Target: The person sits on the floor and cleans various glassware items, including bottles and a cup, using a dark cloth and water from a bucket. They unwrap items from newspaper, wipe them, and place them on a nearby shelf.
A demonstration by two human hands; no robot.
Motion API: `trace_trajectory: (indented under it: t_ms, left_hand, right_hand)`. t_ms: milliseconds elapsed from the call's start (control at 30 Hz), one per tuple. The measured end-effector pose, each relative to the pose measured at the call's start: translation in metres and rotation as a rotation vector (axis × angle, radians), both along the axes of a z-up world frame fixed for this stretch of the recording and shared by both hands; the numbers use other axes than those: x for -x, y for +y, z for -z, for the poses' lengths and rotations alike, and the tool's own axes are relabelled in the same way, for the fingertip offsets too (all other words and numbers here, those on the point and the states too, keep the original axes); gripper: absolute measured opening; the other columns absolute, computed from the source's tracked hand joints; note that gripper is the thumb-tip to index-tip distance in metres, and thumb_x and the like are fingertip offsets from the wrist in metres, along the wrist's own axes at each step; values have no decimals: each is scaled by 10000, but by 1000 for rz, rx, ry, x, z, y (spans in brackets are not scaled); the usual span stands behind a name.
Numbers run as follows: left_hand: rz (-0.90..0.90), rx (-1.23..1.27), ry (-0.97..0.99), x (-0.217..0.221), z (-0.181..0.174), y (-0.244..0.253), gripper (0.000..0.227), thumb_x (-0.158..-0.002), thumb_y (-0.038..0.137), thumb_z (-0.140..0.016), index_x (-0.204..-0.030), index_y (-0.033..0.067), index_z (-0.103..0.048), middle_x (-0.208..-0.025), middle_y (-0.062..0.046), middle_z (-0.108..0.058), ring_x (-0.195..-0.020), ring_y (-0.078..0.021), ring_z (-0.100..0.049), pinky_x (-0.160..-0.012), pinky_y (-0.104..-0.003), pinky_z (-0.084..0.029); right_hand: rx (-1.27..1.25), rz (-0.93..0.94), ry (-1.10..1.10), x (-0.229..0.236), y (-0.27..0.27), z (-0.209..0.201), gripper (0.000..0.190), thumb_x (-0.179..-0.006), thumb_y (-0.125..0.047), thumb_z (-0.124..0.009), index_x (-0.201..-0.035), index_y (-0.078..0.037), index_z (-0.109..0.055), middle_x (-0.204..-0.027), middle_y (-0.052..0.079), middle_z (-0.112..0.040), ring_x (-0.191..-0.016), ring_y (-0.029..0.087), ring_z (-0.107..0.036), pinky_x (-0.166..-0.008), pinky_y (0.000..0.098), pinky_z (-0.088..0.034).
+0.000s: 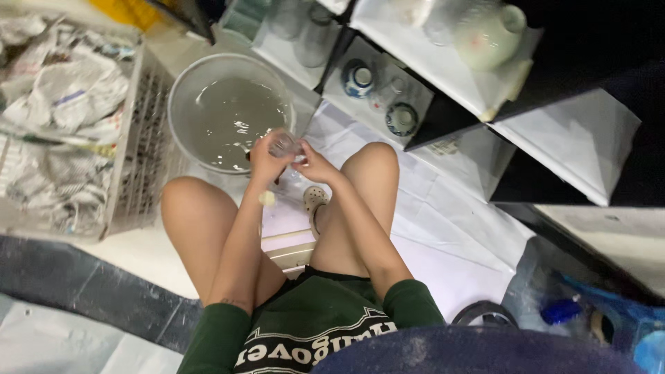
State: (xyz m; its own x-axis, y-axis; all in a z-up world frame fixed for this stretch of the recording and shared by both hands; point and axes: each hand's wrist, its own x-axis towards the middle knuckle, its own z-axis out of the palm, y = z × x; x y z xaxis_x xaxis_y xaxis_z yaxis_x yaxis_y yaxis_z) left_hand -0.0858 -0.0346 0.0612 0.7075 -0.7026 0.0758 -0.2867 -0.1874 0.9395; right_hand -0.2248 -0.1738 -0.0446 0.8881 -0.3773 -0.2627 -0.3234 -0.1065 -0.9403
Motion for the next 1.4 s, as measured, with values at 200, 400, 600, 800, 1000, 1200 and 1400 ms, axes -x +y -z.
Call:
trace_trajectory:
  t_ms: [200, 400, 600, 800, 1000, 1200, 1400]
  left_hand:
    - [259, -67, -479, 42, -12, -5, 577, -686, 150, -834, -1243, 158, -681, -1214, -49, -695, -1171, -303, -583, -993, -449, -366]
    - [216, -21, -480, 69, -20, -18, 596, -727, 146, -807, -1287, 135, -605, -1240, -66, -650, -1222, -313, -547, -1045, -481, -340]
    - [164, 53, -326, 51, -45, -15, 614, -789, 222, -831, -1316, 44, -571, -1254, -144, -656, -1113, -334, -617, -946, -462, -438]
    - [86, -35, -148, 30, 6, -4, 417, -894, 141, -770, -1271, 57, -614, -1140, -101, -736, -924, -240, -738, -839, -383, -551]
    - [14, -275, -326, 26, 39, 3, 416, -863, 228, -785, -1235, 91, -657, -1139, -93, -721, -1120, -307, -631, -982, -518, -398]
    - [-45, -299, -298, 24, 48, 9, 689, -862, 249, -769, -1445, 33, -472, -1300, -161, -606, -1210, -334, -571, -1030, -540, -368]
    - [12, -312, -415, 29, 57, 14, 695, -851, 241, -794, -1440, 52, -478, -1305, -163, -603, -1240, -349, -554, -1047, -546, -360]
  right_hand:
    - [-196, 265, 9, 40, 32, -54, 797, -886, -351, -791, -1499, -102, -347, -1255, 113, -632, -1020, 178, -669, -730, 346, -603]
    - [365, 324, 112, 56, 30, -141, 663, -837, -498, -845, -1311, -111, -587, -972, 123, -769, -871, 162, -736, -767, 318, -589]
    - [582, 477, -120, 68, -3, -243, 563, -810, -457, -838, -1248, -158, -649, -1118, 56, -774, -886, 166, -740, -745, 308, -589]
    - [1001, 876, -508, 198, -55, -339, 423, -897, -70, -797, -1293, -49, -652, -1218, 80, -694, -1113, 208, -687, -991, 343, -559]
    - [980, 1315, -387, 321, -95, -377, 497, -1049, -281, -774, -1376, -37, -491, -1183, 132, -719, -892, 178, -781, -748, 297, -653]
    - [814, 1318, -184, 309, -172, -383, 507, -996, -319, -875, -1291, -30, -580, -1012, 124, -737, -755, 162, -700, -608, 261, -531]
    - [1245, 1163, -99, 302, -253, -339, 526, -904, -230, -973, -1247, -13, -637, -1145, 141, -753, -1030, 261, -744, -897, 373, -593]
